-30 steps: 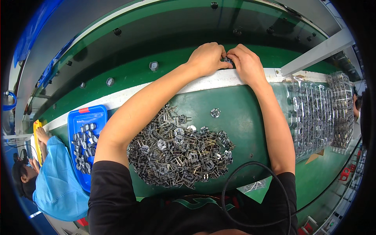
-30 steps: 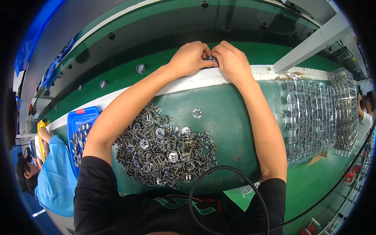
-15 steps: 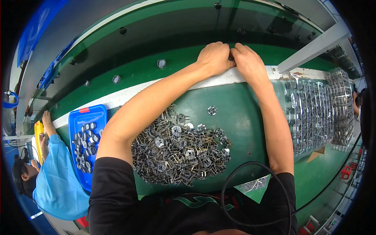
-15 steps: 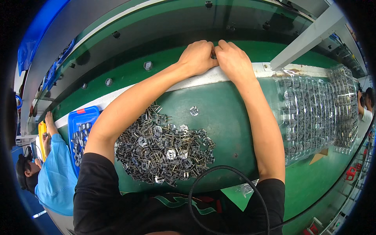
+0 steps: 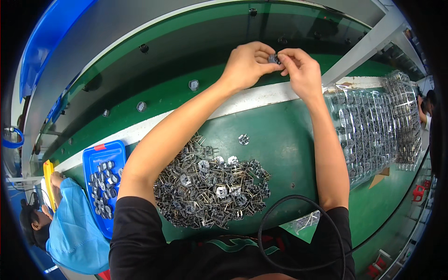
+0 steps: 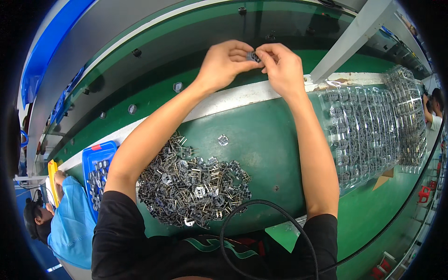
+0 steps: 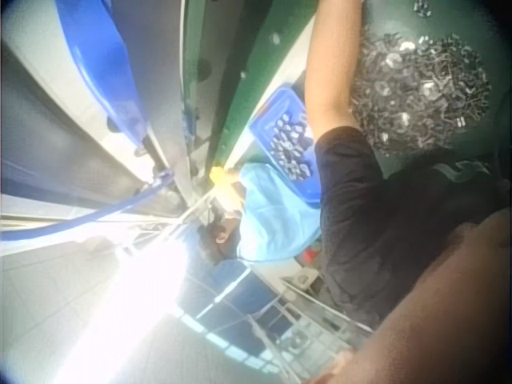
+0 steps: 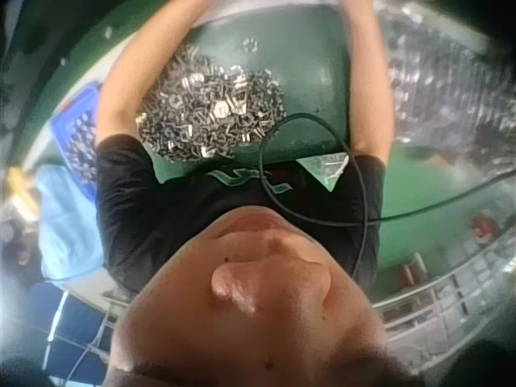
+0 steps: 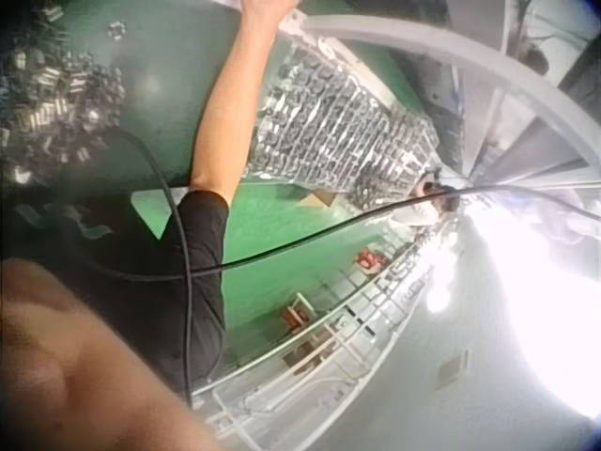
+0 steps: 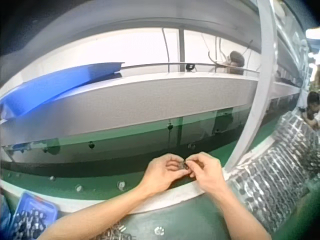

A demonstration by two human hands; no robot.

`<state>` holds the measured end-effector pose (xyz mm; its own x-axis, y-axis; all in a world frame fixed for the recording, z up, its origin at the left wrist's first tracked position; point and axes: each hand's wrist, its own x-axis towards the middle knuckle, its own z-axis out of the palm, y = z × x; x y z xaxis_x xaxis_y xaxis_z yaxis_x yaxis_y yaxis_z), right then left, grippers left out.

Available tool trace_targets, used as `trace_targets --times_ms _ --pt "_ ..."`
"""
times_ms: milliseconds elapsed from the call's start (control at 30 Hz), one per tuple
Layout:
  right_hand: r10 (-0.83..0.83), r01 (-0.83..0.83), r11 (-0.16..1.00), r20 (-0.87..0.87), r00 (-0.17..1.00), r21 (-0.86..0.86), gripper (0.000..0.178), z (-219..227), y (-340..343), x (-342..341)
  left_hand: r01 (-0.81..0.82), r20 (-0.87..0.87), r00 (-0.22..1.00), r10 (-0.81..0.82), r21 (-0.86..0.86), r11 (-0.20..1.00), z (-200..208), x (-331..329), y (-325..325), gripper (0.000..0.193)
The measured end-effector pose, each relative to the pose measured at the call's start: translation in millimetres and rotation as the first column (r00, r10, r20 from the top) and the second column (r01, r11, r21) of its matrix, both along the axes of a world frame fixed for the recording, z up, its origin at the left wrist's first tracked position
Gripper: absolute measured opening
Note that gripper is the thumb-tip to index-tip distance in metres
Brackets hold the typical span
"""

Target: The person assembles electronic components by picking up plastic casings and metal parts, fitting them together by hand, and placing the assembled units onto a conveyor belt.

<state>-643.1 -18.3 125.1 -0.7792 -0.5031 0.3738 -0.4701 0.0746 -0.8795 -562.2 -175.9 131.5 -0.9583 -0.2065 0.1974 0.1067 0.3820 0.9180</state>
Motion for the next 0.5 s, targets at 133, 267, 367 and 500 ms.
trace_targets --times_ms 133,267,367,500 --pt "-0.040 0.037 0.984 -0.014 0.999 -0.174 0.011 43.7 -6.3 38.2 0.085 -0.153 0.988 -0.032 0.353 0.932 31.2 25.3 -0.1 0.037" --pt "-0.187 0.078 0.972 -0.530 0.828 -0.221 0.008 63.9 -8.0 58.5 0.175 -0.236 0.971 -0.043 0.576 0.798 47.1 48.7 8.7 0.038" --pt "-0.153 0.106 0.988 -0.761 0.631 -0.112 0.007 71.8 -5.6 64.4 0.159 -0.241 0.971 -0.014 0.597 0.786 50.3 62.1 6.8 0.037" --pt "-0.096 0.122 0.992 -0.791 0.605 -0.028 0.009 70.4 -9.2 77.8 0.070 -0.266 0.962 0.069 0.481 0.874 51.3 79.2 7.1 0.032"
